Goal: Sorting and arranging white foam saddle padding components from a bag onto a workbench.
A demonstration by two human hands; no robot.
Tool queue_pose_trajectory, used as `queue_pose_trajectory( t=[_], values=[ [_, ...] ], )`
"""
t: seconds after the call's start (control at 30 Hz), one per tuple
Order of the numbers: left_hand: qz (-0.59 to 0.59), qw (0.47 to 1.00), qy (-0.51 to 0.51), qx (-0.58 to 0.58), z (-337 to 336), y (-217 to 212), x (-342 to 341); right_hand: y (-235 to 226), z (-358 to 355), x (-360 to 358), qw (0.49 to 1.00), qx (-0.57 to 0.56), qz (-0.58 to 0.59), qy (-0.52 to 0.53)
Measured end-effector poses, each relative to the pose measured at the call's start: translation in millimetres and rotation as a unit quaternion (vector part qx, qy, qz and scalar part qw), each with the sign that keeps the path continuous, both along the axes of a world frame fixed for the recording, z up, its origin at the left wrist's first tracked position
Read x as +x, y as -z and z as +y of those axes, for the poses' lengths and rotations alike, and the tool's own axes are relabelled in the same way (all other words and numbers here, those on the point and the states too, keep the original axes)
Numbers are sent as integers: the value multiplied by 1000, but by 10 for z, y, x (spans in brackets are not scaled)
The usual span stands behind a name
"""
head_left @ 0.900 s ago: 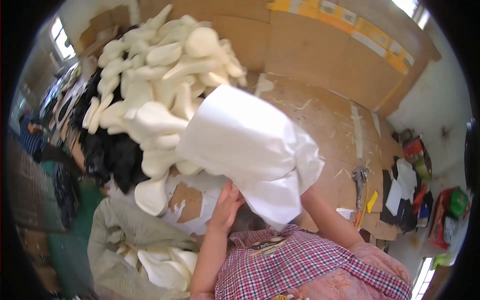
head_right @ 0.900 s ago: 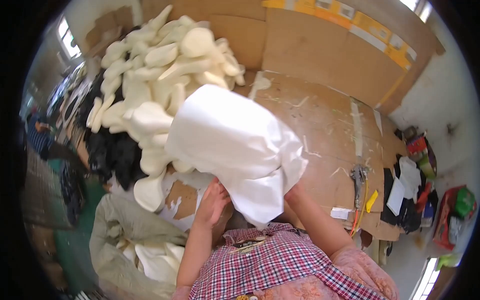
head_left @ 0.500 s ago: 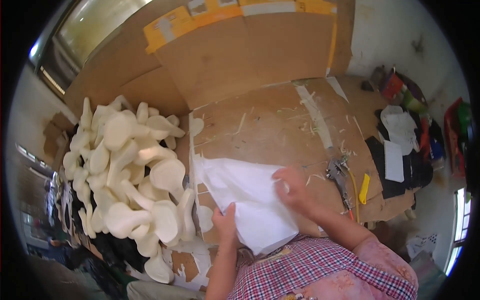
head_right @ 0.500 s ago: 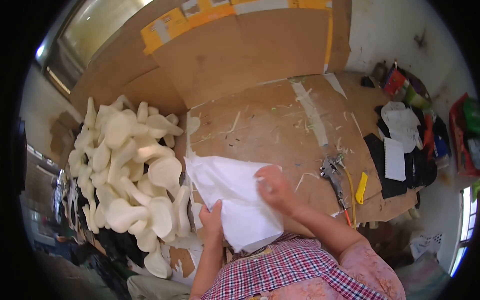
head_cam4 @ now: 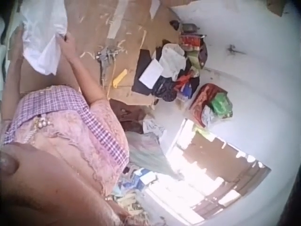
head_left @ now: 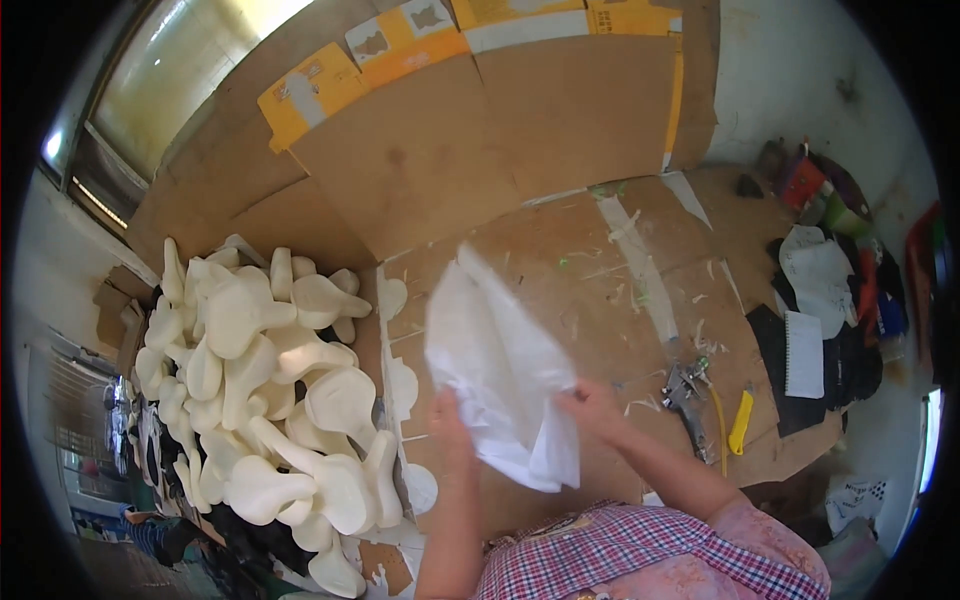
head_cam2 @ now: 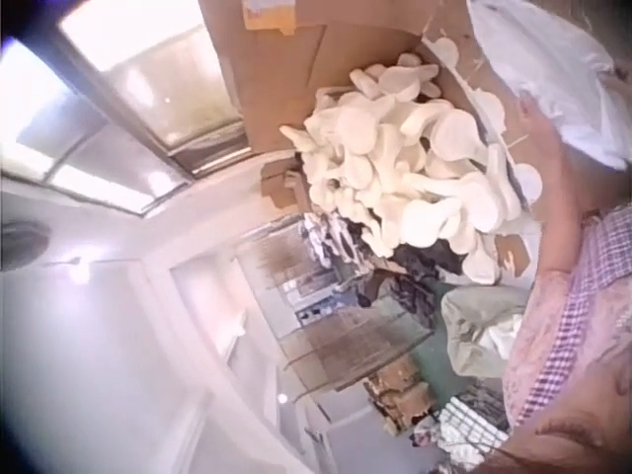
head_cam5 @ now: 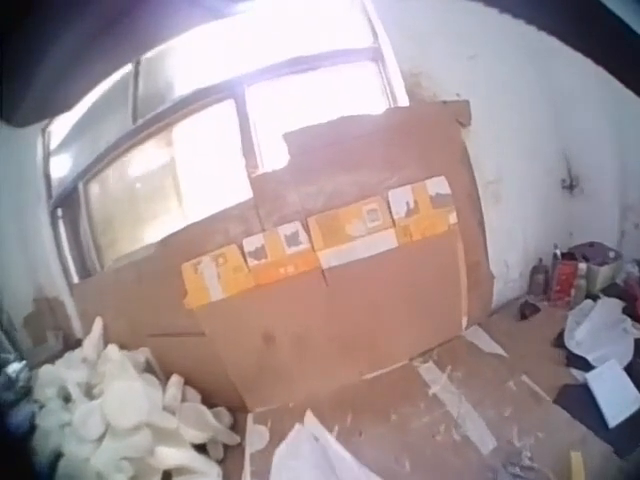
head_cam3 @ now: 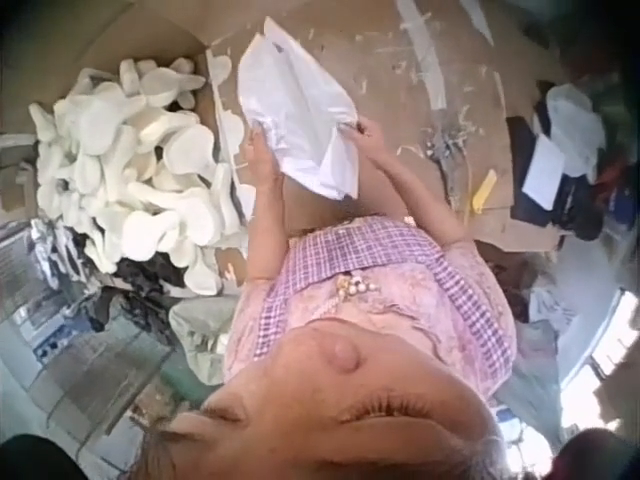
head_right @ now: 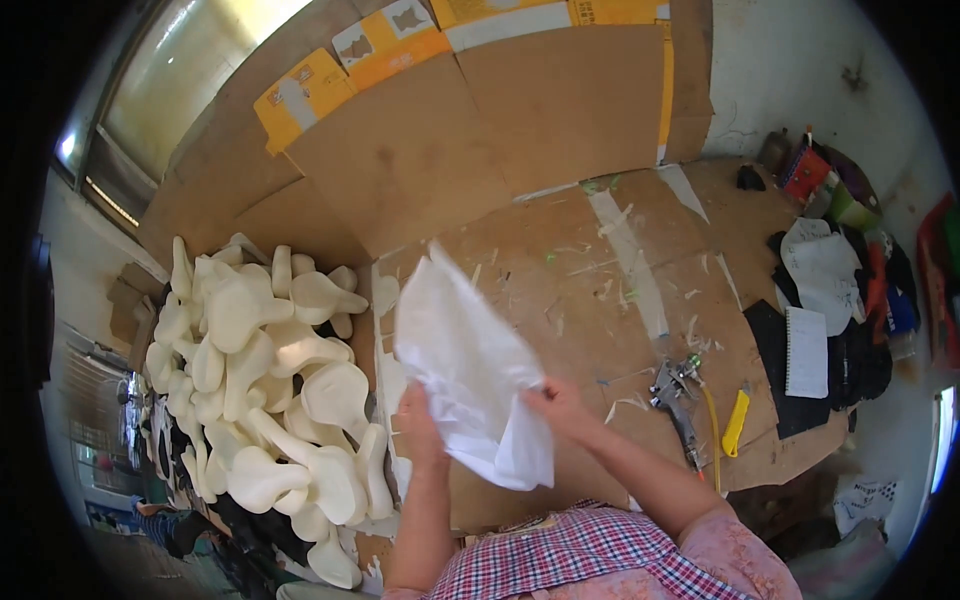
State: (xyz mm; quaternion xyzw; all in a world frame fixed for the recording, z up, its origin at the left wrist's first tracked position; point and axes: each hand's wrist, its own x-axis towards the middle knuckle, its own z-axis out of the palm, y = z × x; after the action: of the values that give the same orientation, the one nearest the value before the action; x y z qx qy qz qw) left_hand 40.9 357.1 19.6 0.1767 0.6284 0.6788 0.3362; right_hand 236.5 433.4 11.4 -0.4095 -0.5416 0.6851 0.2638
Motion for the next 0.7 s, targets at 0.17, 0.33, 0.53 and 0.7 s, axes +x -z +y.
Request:
queue_pose_trajectory(
  t=[0.17,0.33,0.53,0.7],
  values=[
    [102,991,-68,-54,-104,363,-1137,411,915,464,965,-111,84,222],
    [193,967,-68,-154,172,691,-1782,709,1381,805,939,-145,146,276],
    [270,934,-24,-232,533,1245,-2136,1035,1560,907,940,-169,63,290],
    [334,879,39,-337,627,1568,-2286,648,1673,812,916,-269,171,244]
  ],
)
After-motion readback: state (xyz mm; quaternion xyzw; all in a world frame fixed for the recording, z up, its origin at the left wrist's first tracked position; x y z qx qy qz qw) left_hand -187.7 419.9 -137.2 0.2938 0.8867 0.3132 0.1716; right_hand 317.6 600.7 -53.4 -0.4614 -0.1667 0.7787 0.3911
